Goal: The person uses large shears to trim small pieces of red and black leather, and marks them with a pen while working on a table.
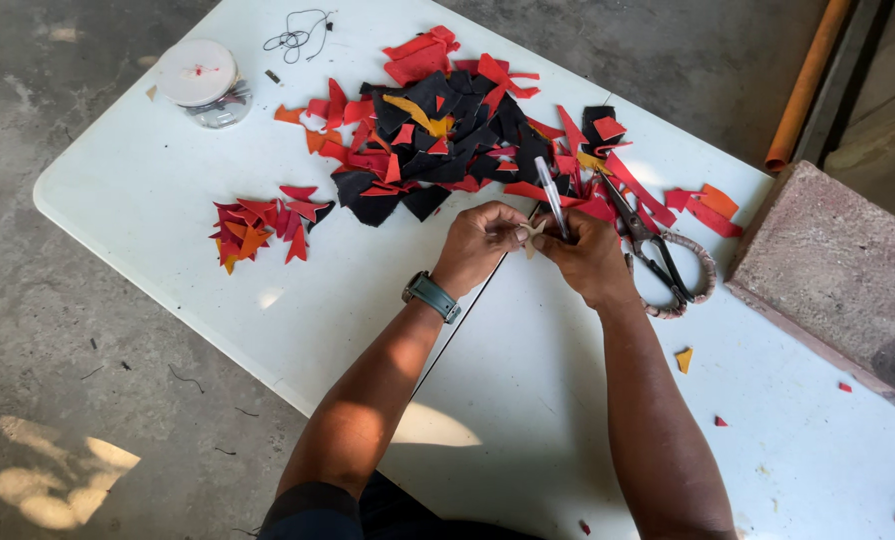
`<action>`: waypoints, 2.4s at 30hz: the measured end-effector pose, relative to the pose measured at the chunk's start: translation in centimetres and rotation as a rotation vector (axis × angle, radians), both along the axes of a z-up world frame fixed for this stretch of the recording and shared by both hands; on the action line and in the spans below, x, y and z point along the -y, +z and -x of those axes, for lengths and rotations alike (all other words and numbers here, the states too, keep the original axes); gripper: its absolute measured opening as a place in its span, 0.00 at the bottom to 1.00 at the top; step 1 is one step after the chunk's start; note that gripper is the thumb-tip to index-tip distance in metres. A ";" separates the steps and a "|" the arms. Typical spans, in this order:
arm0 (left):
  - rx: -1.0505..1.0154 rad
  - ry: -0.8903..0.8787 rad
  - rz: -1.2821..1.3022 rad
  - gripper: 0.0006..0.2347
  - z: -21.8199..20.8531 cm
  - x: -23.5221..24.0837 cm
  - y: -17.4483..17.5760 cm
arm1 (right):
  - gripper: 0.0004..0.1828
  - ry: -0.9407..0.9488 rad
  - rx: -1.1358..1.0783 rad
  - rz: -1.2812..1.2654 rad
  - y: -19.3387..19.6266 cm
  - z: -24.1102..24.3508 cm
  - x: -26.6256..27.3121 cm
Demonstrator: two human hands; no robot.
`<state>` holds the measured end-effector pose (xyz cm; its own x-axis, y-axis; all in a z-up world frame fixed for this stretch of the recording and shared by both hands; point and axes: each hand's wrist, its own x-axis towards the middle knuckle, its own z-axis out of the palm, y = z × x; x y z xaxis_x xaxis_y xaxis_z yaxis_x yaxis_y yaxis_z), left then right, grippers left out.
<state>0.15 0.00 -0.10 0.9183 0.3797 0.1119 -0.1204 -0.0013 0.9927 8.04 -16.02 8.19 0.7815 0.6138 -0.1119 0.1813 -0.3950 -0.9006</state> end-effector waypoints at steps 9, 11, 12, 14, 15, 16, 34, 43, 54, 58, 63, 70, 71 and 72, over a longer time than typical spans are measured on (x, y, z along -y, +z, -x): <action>-0.257 0.500 -0.777 0.16 1.7 -5.2 0.7 | 0.09 -0.157 -0.366 -0.210 -2.7 -2.1 0.6; -0.282 0.467 -0.757 0.18 1.1 -5.2 0.6 | 0.10 -0.150 -0.367 -0.216 -2.9 -2.2 0.5; -0.295 0.450 -0.746 0.20 0.8 -5.1 0.5 | 0.10 -0.148 -0.373 -0.221 -2.9 -2.2 0.5; -0.296 0.428 -0.796 0.22 -0.2 -5.4 0.7 | 0.10 -0.147 -0.385 -0.230 -2.9 -2.2 0.6; -0.296 0.416 -0.821 0.23 -0.7 -5.5 0.7 | 0.10 -0.152 -0.385 -0.224 -2.9 -2.3 0.6; -0.325 0.410 -0.870 0.21 -1.3 -5.5 0.8 | 0.09 -0.159 -0.385 -0.220 -2.9 -2.3 0.7; -0.232 0.188 -0.282 0.11 -0.3 -4.2 1.0 | 0.10 -0.148 -0.422 -0.309 -3.3 -2.7 1.2; -0.144 0.457 -0.584 0.09 -2.1 -5.6 1.0 | 0.09 -0.149 -0.403 -0.301 -2.8 -2.4 1.3; -0.342 0.485 -1.085 0.18 -5.6 -6.7 0.8 | 0.09 -0.143 -0.394 -0.283 -2.7 -2.5 1.2; -0.305 0.402 -0.916 0.08 -4.8 -7.0 0.6 | 0.09 -0.150 -0.396 -0.276 -3.0 -2.4 1.1; -0.097 0.395 -0.639 0.06 -3.4 -5.9 1.1 | 0.10 -0.158 -0.381 -0.255 -2.9 -2.4 1.1; -0.003 0.347 -0.408 0.08 -2.7 -4.1 1.4 | 0.10 -0.143 -0.380 -0.279 -2.7 -2.1 1.1; -0.039 0.355 -0.450 0.10 -2.8 -4.2 1.5 | 0.11 -0.140 -0.380 -0.288 -2.6 -2.1 1.1; -0.075 0.360 -0.492 0.11 -3.0 -4.3 1.6 | 0.10 -0.148 -0.378 -0.277 -2.5 -2.0 1.1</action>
<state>3.14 4.33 1.53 0.7541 0.5880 0.2924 0.0433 -0.4888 0.8713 10.06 -17.09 5.74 0.7986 0.5461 -0.2528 -0.2183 -0.1287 -0.9674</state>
